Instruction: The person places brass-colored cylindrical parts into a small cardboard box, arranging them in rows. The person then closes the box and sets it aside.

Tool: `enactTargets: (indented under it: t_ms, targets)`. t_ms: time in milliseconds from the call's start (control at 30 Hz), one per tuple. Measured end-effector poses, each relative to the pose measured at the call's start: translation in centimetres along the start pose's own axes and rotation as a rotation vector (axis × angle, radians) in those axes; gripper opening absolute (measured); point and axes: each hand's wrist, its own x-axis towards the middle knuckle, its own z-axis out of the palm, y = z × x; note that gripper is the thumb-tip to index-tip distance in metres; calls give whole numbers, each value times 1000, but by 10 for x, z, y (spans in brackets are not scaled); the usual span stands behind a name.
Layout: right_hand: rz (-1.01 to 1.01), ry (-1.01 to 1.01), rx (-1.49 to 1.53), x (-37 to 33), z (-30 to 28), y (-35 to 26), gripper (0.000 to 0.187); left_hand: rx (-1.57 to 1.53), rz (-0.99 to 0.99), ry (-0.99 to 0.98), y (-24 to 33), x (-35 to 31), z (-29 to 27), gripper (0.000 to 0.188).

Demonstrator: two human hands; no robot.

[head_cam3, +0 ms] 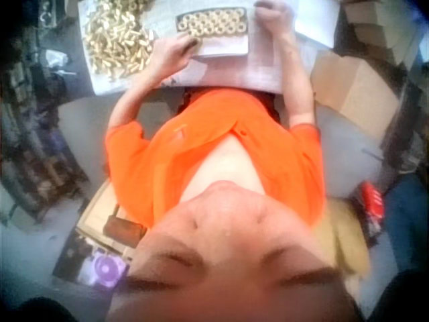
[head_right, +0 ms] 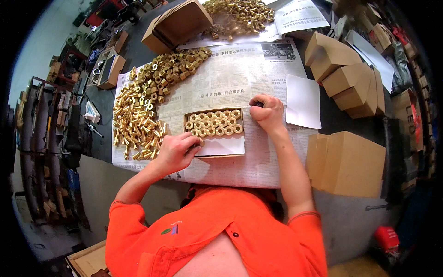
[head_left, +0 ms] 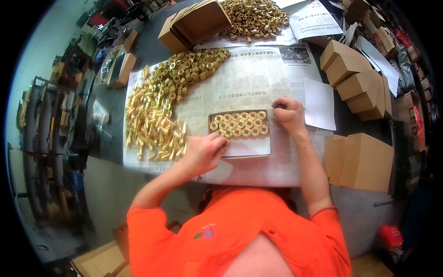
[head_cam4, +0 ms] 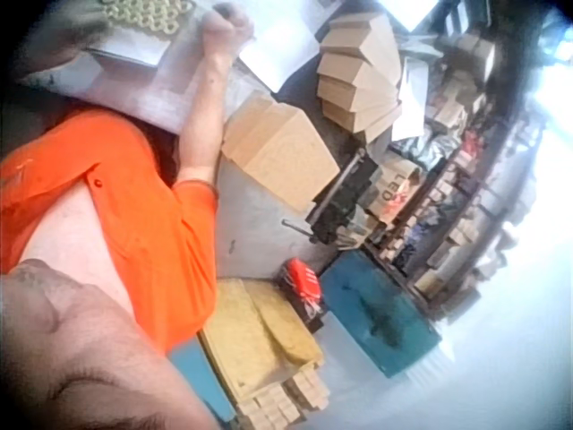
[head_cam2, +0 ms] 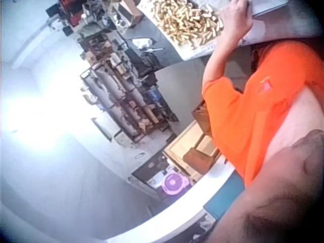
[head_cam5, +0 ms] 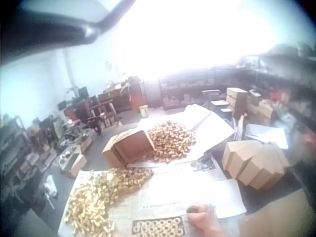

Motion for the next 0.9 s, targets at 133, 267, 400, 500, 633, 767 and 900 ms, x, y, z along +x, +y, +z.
enactTargets:
  t_ms: [133, 267, 400, 500, 633, 767, 900]
  targets:
    - [-37, 11, 16, -1, -1, 1, 20, 95, -7, 9, -2, 3, 8, 9]
    - [-77, 24, 38, 0, 1, 4, 20, 114, -9, 41, -2, 5, 9, 9]
    - [-69, 25, 11, 0, 1, 2, 20, 94, -22, 19, -3, 4, 8, 10]
    - [-72, 34, 13, 0, 2, 3, 20, 11, -42, -14, -9, 5, 1, 13]
    - [-64, 31, 18, 0, 1, 5, 19, -124, -145, 90, -35, 30, -32, 15]
    - [-27, 13, -7, 1, 1, 2, 18, -158, -215, 270, -92, 84, -38, 16]
    - [-45, 10, -4, 2, 1, 4, 19, 161, -156, 228, -127, 139, -20, 15]
